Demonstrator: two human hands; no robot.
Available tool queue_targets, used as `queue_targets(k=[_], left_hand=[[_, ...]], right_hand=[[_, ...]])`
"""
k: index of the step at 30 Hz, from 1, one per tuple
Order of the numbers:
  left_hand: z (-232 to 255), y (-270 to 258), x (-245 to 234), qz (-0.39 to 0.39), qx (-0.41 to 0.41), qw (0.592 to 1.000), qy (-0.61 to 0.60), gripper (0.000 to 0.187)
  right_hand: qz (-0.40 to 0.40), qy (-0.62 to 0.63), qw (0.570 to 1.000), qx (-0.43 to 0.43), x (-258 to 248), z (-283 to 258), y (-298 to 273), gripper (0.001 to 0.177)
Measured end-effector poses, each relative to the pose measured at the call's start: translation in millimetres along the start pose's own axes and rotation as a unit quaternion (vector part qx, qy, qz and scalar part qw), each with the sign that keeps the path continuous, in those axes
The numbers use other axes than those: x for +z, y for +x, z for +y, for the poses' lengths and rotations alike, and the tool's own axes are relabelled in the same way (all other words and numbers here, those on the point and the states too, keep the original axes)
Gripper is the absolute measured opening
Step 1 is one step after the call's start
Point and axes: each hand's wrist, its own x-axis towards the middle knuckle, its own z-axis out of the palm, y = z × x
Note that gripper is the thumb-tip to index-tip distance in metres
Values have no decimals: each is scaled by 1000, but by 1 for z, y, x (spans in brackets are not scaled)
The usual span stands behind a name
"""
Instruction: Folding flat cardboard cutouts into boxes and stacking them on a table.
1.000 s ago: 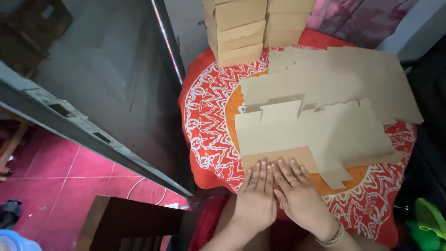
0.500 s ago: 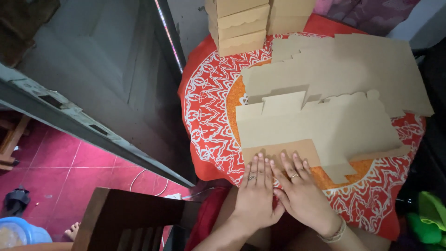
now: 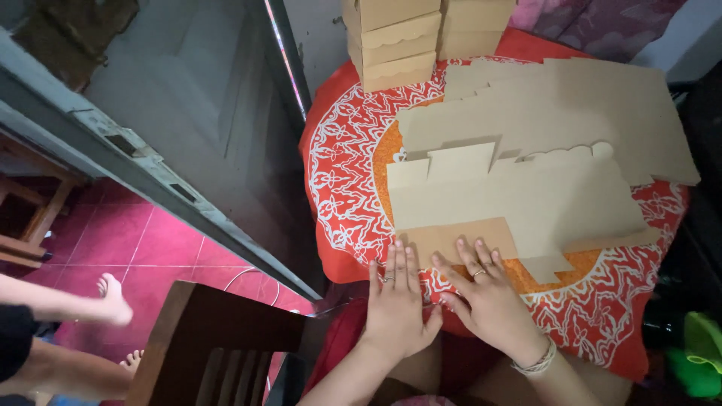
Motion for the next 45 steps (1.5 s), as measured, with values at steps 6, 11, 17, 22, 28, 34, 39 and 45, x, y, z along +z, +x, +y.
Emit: queue_targets(k=[6,11,17,22,28,34,39,45], left_hand=[[-7,-9,1,5,-18,1000,7,111],[-14,1,-5,-10,-40,986,-160,101],[-15,7,4,83,-35,969,-229,83],[-13,4,-1,198,39,964,-174,49],[-12,6,-17,257,110,943,-181,45],[-7,11,-34,276,114,932,-204,37],[-11,6,-17,264,130,930,-222,37],[-11,6,-13,260,145,927,-228,23]], right_hand=[[21,35,999,-14,3,3,-4,65],[40,43,998,-12,-1,0,-1,60],[30,91,995,13,-5,0,0,64],[55,173,981,62,-12,-7,1,94],[141,178,960,166,-22,-9,-2,89],[222,231,943,92,-26,-9,3,49],[246,219,941,73,-11,2,-13,18],[206,215,955,-11,-22,11,-9,38]])
